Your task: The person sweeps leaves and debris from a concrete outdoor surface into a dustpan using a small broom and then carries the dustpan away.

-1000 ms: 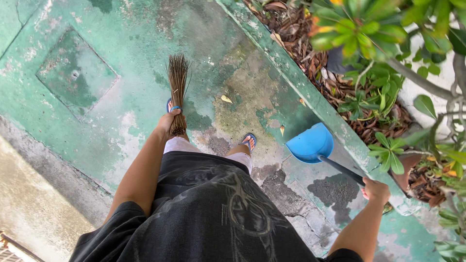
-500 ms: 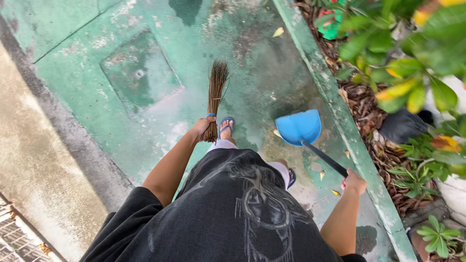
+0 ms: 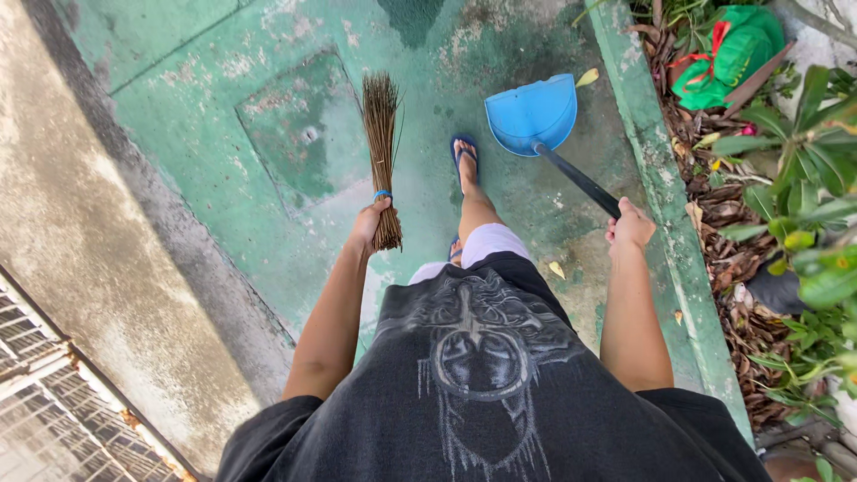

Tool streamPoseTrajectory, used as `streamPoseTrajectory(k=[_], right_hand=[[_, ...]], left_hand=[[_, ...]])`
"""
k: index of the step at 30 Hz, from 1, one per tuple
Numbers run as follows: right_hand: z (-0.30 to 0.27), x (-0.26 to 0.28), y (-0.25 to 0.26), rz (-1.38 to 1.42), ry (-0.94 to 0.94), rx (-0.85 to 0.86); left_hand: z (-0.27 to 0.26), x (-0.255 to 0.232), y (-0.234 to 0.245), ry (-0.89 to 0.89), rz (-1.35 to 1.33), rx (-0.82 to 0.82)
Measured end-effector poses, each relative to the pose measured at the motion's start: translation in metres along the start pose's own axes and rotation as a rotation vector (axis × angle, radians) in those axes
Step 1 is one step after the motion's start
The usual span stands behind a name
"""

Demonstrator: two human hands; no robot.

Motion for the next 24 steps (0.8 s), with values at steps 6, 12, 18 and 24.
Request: streamPoseTrajectory(k=[6,12,18,24], right_hand=[[-0.011,0.098,-0.146,-0.046,0.074,0.020],[-0.032,0.201,-0.279,-0.132,0.096,0.044],[-0.034,0.276,-0.405,-0.198,0.150,0.064],[-0.054,0.317,-0.544,-0.231,0.154,-0.011]], left_hand=[[0.071,-0.122,0.007,-0.040,-0.041,-0.068],[0.141,-0.244,0.010,-0.029,-0.123,-0.107],[0.229,-0.354,0.032,-0.070,-0.196,-0.173],[0.350,-0.466,0.094,-0.016,-0.176,-0.164]])
Point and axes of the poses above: each hand's wrist, its own z-axis towards the middle knuckle, its own y-axis out of the back of the hand, x = y × z, the point moved 9 cm from there along z, towards the middle knuckle, and after that the axes turned 9 degrees about -y, right-handed, at the moved point
